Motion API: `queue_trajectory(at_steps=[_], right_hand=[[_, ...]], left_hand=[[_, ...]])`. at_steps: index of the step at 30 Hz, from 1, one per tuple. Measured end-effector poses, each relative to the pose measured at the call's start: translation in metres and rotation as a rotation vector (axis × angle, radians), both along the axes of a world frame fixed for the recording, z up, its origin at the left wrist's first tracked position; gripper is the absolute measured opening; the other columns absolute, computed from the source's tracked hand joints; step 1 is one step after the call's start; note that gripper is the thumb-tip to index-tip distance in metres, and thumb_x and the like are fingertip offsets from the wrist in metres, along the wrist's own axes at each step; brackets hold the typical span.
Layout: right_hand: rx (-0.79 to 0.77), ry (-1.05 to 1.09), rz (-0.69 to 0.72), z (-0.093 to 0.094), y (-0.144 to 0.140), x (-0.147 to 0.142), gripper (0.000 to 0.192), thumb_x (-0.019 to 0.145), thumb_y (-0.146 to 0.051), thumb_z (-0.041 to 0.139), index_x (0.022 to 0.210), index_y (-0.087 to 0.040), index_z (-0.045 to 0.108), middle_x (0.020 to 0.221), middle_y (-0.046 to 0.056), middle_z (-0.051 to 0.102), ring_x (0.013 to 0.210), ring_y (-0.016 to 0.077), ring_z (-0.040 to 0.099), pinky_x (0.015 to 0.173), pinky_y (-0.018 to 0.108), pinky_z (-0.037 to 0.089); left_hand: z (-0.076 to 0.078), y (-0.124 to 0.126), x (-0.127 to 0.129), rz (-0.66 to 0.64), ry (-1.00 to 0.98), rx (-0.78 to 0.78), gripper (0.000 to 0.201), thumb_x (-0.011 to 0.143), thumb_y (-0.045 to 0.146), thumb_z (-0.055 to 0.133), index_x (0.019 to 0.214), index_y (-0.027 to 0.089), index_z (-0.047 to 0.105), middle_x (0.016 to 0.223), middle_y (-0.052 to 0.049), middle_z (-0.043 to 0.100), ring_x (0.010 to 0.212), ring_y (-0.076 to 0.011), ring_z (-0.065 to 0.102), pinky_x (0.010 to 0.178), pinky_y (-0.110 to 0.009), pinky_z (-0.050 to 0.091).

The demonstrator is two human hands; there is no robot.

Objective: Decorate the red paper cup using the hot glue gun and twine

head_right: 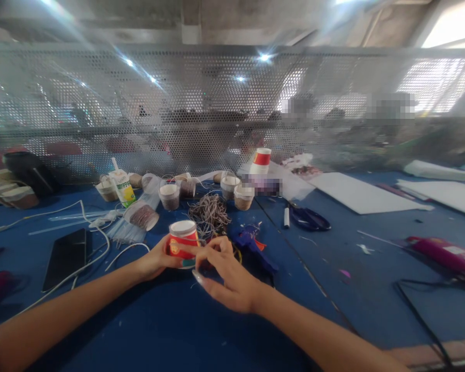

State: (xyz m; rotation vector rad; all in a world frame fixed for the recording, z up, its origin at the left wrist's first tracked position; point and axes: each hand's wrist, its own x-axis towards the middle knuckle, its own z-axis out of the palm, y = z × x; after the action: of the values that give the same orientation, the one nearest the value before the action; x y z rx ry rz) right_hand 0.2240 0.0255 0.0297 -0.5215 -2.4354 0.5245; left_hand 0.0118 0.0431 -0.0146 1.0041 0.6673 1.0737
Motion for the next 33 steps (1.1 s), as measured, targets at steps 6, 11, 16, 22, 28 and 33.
queue_trajectory(at_steps=[6, 11, 16, 22, 28, 33], right_hand=[[-0.109, 0.194, -0.1, 0.0, 0.005, 0.004, 0.023, 0.093, -0.037, 0.036, 0.082, -0.024, 0.051, 0.103, 0.007, 0.065, 0.084, 0.023, 0.043, 0.078, 0.041, 0.039], [-0.164, 0.352, -0.139, -0.013, 0.013, 0.008, 0.034, 0.094, -0.041, 0.036, 0.074, -0.024, 0.057, 0.077, 0.005, 0.062, 0.078, 0.0222, 0.045, 0.076, 0.039, 0.039], [-0.216, 0.579, -0.212, -0.02, 0.015, 0.006, 0.037, 0.094, -0.036, 0.036, 0.064, -0.022, 0.053, 0.074, 0.005, 0.062, 0.075, 0.022, 0.052, 0.071, 0.038, 0.039], [-0.142, 0.644, -0.287, -0.016, 0.012, 0.008, 0.026, 0.092, -0.033, 0.038, 0.075, -0.023, 0.055, 0.09, 0.007, 0.065, 0.08, 0.0226, 0.054, 0.074, 0.039, 0.04], [-0.136, 0.197, -0.012, -0.003, 0.001, 0.003, 0.034, 0.093, -0.045, 0.035, 0.078, -0.024, 0.056, 0.087, 0.008, 0.065, 0.082, 0.0232, 0.045, 0.078, 0.042, 0.042], [-0.27, 0.327, -0.099, -0.008, 0.007, 0.001, 0.037, 0.093, -0.045, 0.035, 0.072, -0.023, 0.056, 0.079, 0.006, 0.058, 0.086, 0.0233, 0.048, 0.084, 0.042, 0.039]], left_hand=[[-0.003, 0.002, -0.003, -0.047, -0.032, 0.0, 0.066, 0.041, 0.01, 0.083, 0.103, 0.015, 0.061, 0.093, -0.006, 0.071, 0.085, -0.0203, 0.063, 0.083, -0.037, 0.046], [-0.002, 0.001, -0.003, -0.065, -0.055, 0.013, 0.066, 0.042, 0.009, 0.082, 0.105, 0.016, 0.061, 0.097, -0.007, 0.071, 0.084, -0.0201, 0.064, 0.083, -0.036, 0.047], [0.0, 0.0, -0.003, -0.061, -0.052, -0.007, 0.065, 0.044, 0.012, 0.083, 0.105, 0.016, 0.062, 0.097, -0.007, 0.071, 0.086, -0.0206, 0.064, 0.084, -0.037, 0.047], [0.003, 0.0, -0.002, -0.052, -0.046, -0.014, 0.061, 0.047, 0.016, 0.083, 0.104, 0.015, 0.062, 0.092, -0.008, 0.071, 0.085, -0.0225, 0.064, 0.087, -0.041, 0.045], [-0.002, 0.001, -0.004, -0.074, -0.05, 0.004, 0.059, 0.047, 0.013, 0.082, 0.102, 0.015, 0.063, 0.095, -0.008, 0.071, 0.087, -0.0233, 0.064, 0.089, -0.042, 0.044], [0.001, 0.0, -0.005, -0.085, -0.065, 0.0, 0.06, 0.047, 0.013, 0.08, 0.104, 0.016, 0.064, 0.093, -0.007, 0.072, 0.085, -0.0216, 0.064, 0.085, -0.037, 0.046]])
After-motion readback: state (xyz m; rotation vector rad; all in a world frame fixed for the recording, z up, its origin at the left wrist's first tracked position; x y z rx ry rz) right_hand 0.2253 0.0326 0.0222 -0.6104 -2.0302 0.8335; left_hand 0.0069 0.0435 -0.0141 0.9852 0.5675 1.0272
